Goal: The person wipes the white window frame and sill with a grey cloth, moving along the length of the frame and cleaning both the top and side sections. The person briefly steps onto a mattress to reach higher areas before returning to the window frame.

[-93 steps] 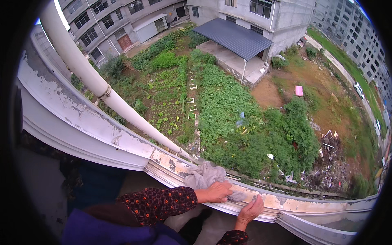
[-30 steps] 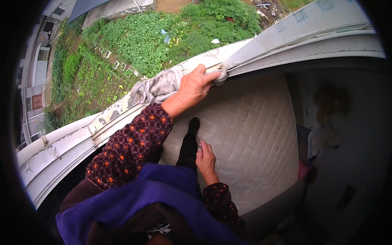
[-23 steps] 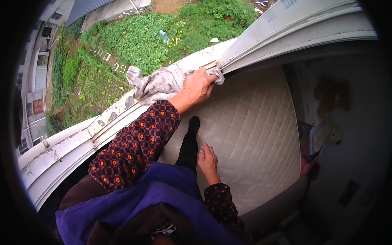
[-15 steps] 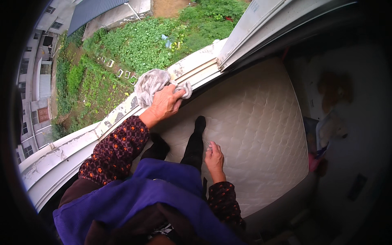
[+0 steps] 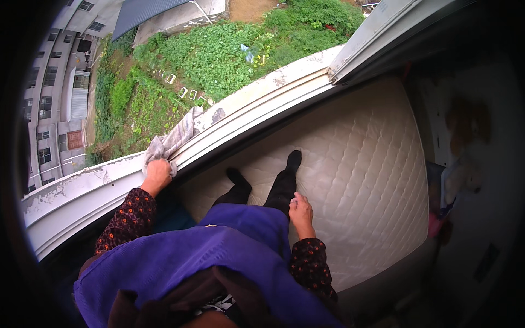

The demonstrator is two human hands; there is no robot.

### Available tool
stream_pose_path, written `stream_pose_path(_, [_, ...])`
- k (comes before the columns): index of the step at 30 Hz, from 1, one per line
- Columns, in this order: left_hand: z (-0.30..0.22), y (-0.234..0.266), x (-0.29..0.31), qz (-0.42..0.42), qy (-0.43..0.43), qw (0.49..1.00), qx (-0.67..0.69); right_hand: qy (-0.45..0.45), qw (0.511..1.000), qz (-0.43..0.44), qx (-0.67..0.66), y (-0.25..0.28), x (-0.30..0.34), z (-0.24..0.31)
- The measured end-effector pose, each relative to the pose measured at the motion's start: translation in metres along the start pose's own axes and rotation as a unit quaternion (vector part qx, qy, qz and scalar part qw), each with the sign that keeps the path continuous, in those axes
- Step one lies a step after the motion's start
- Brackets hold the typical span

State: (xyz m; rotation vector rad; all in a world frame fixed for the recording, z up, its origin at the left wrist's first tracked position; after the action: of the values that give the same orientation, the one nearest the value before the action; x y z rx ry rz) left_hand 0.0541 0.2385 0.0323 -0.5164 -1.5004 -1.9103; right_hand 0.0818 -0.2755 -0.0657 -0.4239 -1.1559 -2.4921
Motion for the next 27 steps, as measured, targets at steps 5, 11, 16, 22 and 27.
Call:
stream_pose_path(5, [-0.081,0.158,-0.024,-0.356,-0.130,0.880,0.285,-0.030,1.000,0.001,0.003,0.018,-0.001,-0.004])
stream_pose_path(11, [-0.208,0.168,-0.094,-0.392,-0.234,0.832,0.316,0.011,1.000,0.003,-0.014,0.023,-0.024,0.022])
stream_pose_path(16, [-0.159,0.109,-0.073,-0.386,-0.204,0.847,0.302,-0.036,0.997,0.065,-0.011,0.019,-0.031,0.017])
stream_pose_path(22, [-0.067,0.028,-0.018,-0.316,-0.152,0.902,0.250,-0.049,0.996,0.080,0.010,0.024,-0.036,0.019])
stream_pose_path(27, [-0.005,-0.018,-0.003,-0.193,-0.127,0.966,0.114,-0.044,0.995,0.088,0.017,0.034,-0.041,0.008])
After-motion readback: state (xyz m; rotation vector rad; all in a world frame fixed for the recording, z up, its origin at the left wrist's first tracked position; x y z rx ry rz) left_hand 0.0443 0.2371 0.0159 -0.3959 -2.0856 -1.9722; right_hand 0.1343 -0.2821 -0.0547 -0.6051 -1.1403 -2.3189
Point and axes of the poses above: each hand's wrist, its own x-axis away from the middle knuckle, its own y-axis out of the back of the hand, z = x × y, the point moved 4 cm from there along -x, towards the middle knuckle, and after that the axes turned 2 degrees about x, right-handed, at the moved point
